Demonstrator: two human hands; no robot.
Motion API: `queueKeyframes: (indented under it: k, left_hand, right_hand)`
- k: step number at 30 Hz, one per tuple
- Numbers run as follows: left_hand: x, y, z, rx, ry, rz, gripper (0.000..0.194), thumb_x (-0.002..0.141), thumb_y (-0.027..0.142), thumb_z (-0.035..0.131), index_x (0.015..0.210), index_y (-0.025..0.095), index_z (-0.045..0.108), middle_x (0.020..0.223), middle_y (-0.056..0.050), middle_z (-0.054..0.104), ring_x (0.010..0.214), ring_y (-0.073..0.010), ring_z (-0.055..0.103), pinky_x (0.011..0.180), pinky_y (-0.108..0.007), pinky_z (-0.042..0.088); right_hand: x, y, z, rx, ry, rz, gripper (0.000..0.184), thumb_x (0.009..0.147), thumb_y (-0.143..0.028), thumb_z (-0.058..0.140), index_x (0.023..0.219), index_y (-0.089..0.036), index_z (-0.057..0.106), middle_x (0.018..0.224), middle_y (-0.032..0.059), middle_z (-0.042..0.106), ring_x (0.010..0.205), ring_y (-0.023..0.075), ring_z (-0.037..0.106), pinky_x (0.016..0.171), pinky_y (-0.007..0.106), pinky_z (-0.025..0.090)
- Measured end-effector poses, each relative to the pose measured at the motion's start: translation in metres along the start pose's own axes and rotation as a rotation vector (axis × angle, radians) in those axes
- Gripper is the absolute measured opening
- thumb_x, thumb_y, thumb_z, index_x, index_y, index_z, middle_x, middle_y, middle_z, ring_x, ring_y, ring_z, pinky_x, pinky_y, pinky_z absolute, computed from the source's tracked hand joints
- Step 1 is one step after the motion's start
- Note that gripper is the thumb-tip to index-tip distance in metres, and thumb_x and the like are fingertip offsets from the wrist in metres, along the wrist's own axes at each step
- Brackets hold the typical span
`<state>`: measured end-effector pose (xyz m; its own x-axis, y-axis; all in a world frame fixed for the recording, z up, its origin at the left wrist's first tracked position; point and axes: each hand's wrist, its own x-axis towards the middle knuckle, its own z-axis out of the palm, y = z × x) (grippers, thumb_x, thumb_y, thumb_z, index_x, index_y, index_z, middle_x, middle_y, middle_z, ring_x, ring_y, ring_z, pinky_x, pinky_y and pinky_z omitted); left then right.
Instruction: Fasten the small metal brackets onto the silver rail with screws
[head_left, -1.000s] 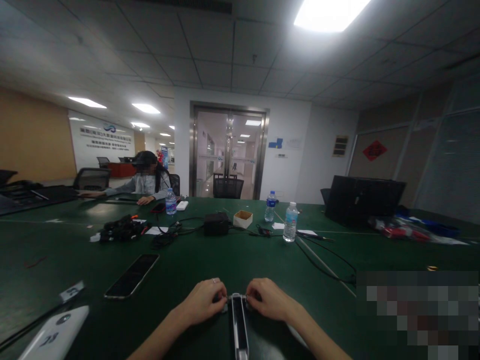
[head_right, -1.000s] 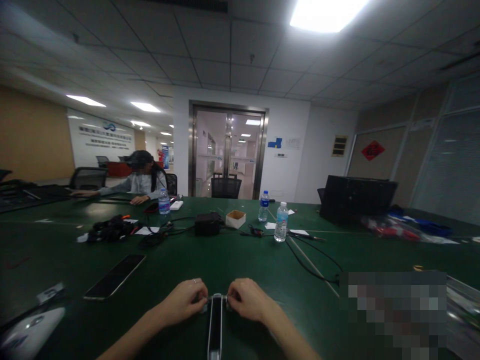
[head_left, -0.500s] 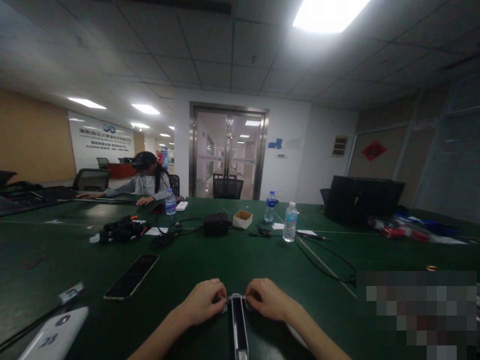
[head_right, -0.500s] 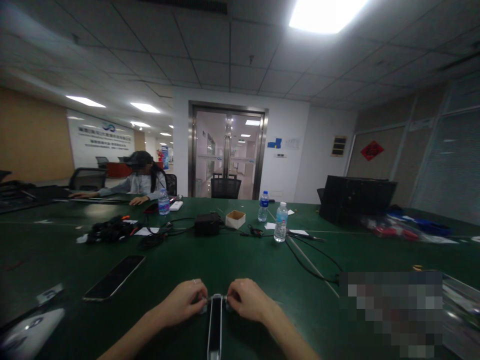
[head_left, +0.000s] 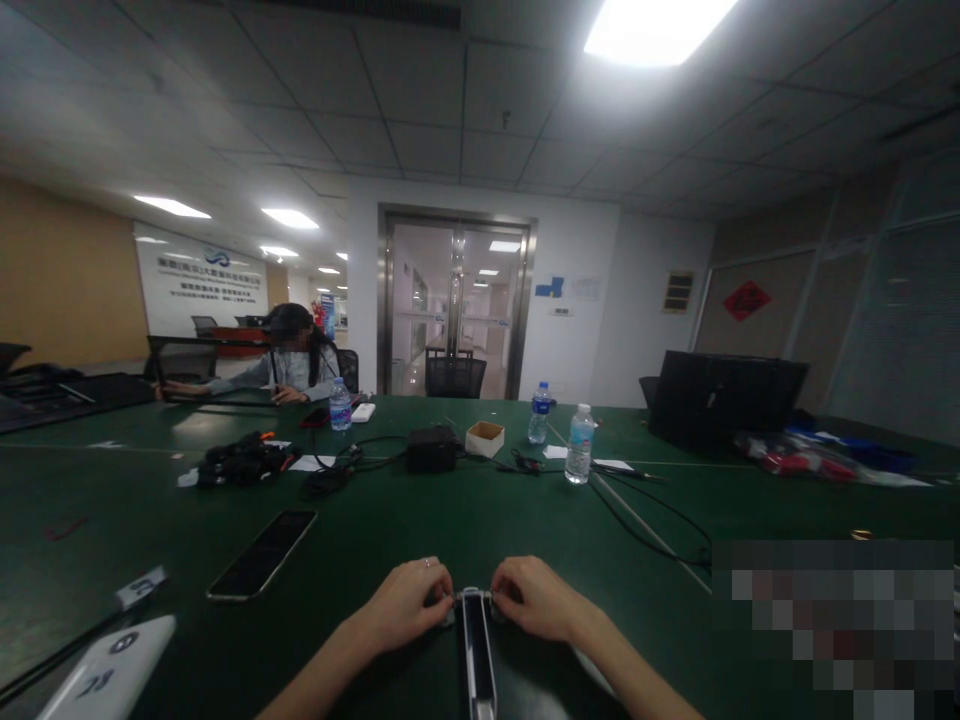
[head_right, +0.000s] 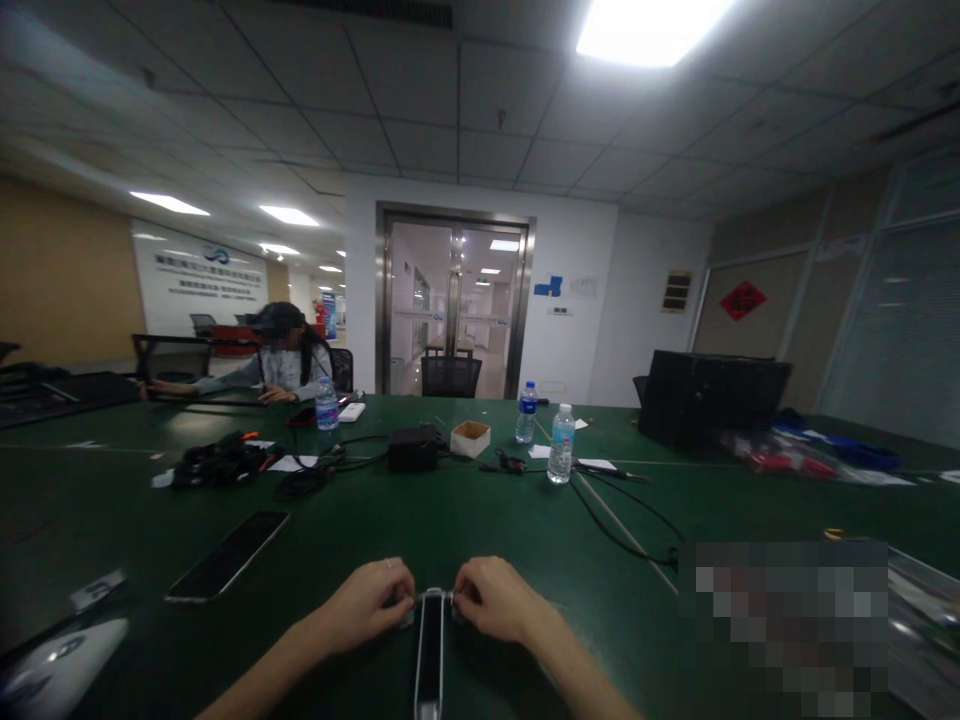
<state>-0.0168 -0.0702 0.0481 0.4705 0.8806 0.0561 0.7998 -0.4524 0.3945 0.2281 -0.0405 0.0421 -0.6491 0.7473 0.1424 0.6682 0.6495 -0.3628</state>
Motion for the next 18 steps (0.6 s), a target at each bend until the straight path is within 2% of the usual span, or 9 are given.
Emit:
queueKeyframes:
  k: [18]
  left_hand:
    - [-0.0017, 0.0045, -0.0030, 0.010, -0.008, -0.016, 0.016, 0.090, 0.029, 0.052, 0.096, 0.020, 0.064, 0.092, -0.002, 0.063, 0.082, -0.0168, 0.058, 0.070, -0.025, 0.042]
  right_hand:
    - [0.0018, 0.0048, 0.0042, 0.016, 0.007, -0.008, 0.018, 0.087, -0.024, 0.052, 0.091, -0.018, 0.068, 0.087, 0.0033, 0.067, 0.074, 0.0133, 0.061, 0.064, 0.020, 0.041]
